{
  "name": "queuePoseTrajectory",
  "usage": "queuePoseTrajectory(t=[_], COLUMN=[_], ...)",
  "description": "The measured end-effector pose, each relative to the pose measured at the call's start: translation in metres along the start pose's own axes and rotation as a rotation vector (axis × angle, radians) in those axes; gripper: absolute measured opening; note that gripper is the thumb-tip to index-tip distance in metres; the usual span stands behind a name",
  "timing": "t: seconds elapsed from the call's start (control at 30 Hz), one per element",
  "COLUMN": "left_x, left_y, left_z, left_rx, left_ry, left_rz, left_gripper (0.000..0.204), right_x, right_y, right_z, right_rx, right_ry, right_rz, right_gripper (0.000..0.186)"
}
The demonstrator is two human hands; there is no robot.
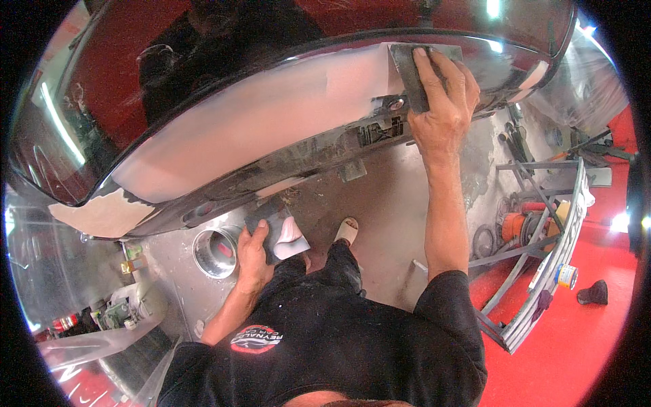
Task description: The person applies body filler to a car bumper using a putty knife and sanding block, smoothing the surface in a workshop environment.
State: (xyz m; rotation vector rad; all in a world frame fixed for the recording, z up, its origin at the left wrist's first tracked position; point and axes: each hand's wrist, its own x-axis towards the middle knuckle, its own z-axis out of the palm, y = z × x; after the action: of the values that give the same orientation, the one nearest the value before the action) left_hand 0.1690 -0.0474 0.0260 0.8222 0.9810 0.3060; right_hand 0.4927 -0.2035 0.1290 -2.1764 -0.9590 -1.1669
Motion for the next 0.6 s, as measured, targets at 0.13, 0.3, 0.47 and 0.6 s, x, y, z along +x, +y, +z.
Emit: queuePoseTrajectory(t=[0.13,0.3,0.47,0.6], left_x=[0.005,0.003,0.001,0.005], left_y=[-0.004,0.001,0.007,0.003], left_z=[-0.001,0.006,0.006,0.007], left_rx=[-0.035,0.016,0.072,0.056], left_ry=[-0.023,0.001,0.012,0.0], left_rz=[-0.016,-0.018,-0.029,-0.029], left_gripper=[0.029,0.03,0.03,0.03], right_x=[-0.018,-0.058,-0.086,-0.057], right_y=[0.002,0.0,0.004,-0.007], right_z=[0.017,0.03,0.026,-0.002], right_rx=[0.004,0.051,-0.004,0.027], right_ry=[0.064,0.061,-0.01,0.018], right_rz=[-0.035,-0.035,-0.045,0.007], right_gripper=[0.06,0.064,0.052,0.047])
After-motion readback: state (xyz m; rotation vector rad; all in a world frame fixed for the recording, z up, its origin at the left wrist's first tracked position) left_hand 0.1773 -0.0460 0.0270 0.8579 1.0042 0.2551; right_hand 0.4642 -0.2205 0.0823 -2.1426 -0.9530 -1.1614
